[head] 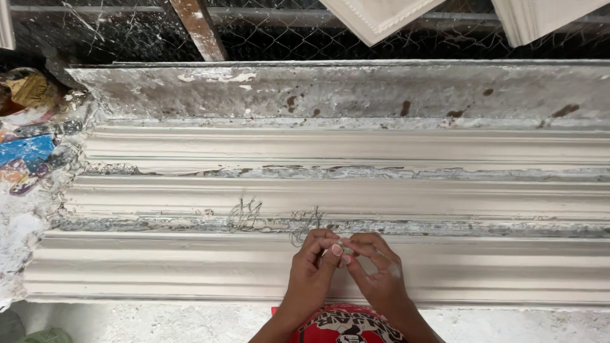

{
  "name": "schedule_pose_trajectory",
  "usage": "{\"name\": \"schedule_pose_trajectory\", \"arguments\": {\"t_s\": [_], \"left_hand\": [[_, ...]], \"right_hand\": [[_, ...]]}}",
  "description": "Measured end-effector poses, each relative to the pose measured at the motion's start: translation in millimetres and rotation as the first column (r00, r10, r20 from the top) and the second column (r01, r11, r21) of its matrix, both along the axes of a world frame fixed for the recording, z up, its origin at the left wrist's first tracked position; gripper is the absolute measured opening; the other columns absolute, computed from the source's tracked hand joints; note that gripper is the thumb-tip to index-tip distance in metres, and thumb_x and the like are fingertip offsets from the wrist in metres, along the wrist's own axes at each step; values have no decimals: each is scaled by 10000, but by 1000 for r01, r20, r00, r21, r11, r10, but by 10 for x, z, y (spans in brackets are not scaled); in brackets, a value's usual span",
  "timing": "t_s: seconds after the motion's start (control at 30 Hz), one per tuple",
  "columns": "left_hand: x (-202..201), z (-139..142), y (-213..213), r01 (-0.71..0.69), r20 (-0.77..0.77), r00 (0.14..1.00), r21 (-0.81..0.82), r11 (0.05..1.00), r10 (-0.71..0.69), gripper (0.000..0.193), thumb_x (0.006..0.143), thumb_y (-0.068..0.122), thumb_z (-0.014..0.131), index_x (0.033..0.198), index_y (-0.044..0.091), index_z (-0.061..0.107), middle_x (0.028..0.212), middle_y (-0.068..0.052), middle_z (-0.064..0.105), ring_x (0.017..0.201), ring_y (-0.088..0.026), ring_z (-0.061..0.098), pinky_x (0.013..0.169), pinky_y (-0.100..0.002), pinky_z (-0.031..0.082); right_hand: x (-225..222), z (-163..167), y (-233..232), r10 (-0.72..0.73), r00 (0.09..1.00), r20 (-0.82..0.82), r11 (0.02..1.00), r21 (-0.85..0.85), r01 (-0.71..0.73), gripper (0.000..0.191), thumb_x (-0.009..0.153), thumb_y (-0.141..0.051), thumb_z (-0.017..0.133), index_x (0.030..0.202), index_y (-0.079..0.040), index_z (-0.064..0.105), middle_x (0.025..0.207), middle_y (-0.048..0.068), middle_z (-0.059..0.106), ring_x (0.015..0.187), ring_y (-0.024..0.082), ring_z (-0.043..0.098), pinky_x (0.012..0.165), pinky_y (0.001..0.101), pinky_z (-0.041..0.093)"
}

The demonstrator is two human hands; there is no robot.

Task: The person sits at a workbench and ties knots in thin green strips by hand, one strip at a time, folding and looping each strip before setting the knotted strip on a long plaster cornice lying on the bench. The person repeats this knot-tying cycle with successive strips throughout the clip.

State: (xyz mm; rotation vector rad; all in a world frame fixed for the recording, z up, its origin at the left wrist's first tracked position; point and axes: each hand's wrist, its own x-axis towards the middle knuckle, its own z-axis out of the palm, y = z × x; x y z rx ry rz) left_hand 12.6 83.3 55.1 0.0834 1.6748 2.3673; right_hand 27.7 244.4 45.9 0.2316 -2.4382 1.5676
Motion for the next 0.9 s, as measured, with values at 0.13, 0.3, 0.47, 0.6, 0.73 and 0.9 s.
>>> {"name": "schedule_pose_trajectory", "arguments": {"t_s": [0.13,0.3,0.47,0.6,0.73,0.9], "left_hand": [[-71,-10,42,-24,-103,995,-127,992,11,162,1023,139,626,1013,-11,687,1079,-53,567,814,-99,564,701,-246,491],[-176,80,128,-45,-120,993,-229,972,18,161,1025,165,591,1028,15,649,836,-27,604,688,-80,573,598,-245,468],[-267,114,148,-46,-229,973,-334,942,-33,164,1054,167,596,1006,26,664,694,3,533,594,-75,432,526,-258,364],[-288,63,196,-3,-180,982,-287,958,-51,156,1054,174,590,1024,33,649,663,30,515,591,-46,401,514,-251,340],[-374,21,203,52,-118,989,-301,952,-92,159,1030,185,636,1006,29,661,659,45,543,577,-33,385,499,-242,318],[-358,40,170,163,6,985,-320,933,-170,167,1007,205,644,1009,39,630,639,73,461,565,-28,375,485,-238,314]], "right_hand": [[-140,51,60,24,979,-203,1000,4,-23,166,902,-68,752,1065,-85,727,1097,81,710,1014,219,713,801,321,617],[-284,9,45,-1,973,-233,998,-54,-12,136,939,-62,701,1068,-78,662,1135,128,726,1054,237,721,835,329,612],[-289,-118,21,-57,976,-211,985,-171,21,106,971,-48,673,1069,-57,633,1090,121,732,1037,235,717,891,345,591],[-266,-256,40,-82,969,-232,975,-222,29,81,1004,-35,636,1081,-44,613,1064,121,711,1017,227,700,883,333,585],[-278,-363,65,-87,979,-186,957,-290,30,109,1006,-3,613,1111,-33,609,1091,130,667,1032,205,672,894,323,577],[-277,-430,99,-113,987,-110,926,-373,65,136,986,25,604,1108,-35,607,1128,126,647,1050,172,669,879,291,582]]}}
